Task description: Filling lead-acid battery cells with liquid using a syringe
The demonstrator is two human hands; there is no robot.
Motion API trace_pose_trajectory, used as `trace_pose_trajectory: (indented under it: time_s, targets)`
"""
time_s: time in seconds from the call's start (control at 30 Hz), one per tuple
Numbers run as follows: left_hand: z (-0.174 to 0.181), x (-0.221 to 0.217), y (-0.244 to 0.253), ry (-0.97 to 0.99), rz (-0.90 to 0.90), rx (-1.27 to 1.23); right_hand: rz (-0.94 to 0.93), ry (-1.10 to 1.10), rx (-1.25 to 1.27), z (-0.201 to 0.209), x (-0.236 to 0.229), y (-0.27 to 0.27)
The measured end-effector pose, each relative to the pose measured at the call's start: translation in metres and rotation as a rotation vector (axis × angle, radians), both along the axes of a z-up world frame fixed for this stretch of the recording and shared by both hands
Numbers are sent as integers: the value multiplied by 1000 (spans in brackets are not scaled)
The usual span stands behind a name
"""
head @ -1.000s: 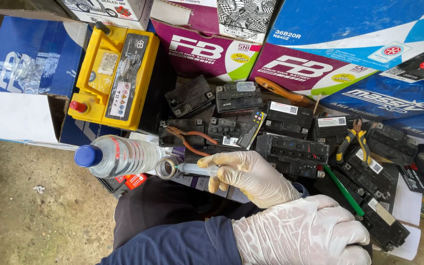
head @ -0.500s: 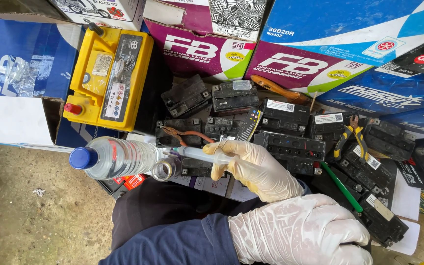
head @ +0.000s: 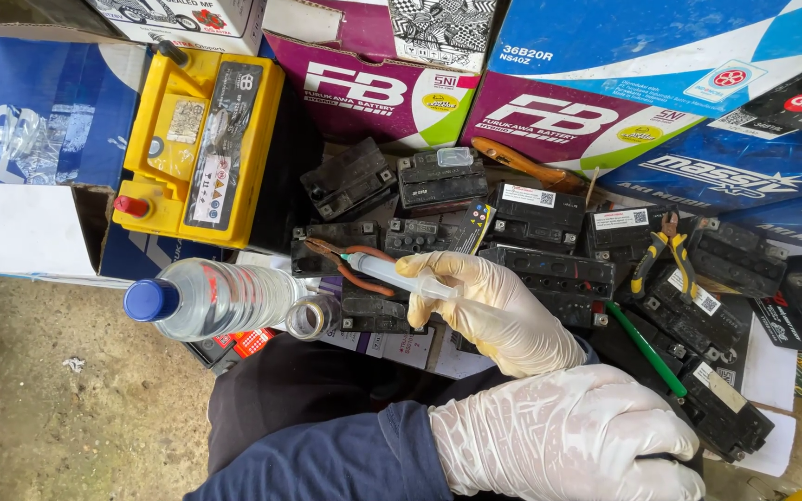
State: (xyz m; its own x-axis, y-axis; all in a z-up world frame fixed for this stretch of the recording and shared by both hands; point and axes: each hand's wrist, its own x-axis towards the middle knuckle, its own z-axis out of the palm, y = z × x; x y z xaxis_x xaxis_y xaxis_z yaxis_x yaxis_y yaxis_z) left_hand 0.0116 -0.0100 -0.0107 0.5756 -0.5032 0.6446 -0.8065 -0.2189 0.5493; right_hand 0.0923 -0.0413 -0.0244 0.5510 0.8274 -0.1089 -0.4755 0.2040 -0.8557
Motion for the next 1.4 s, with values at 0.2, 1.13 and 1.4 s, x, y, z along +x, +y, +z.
trace_pose_trajectory:
  time_s: [0.2,1.13,1.4]
  targets:
    - [-6,-2,0,-37,47,-4,14,13,-69,2,-1,3]
    - [8,-1,13,247,-247,-113,-94,-237,-294,34,0,-8]
    - [41,24,37,-113,9,-108,-531,-690,-355,50,26,-52]
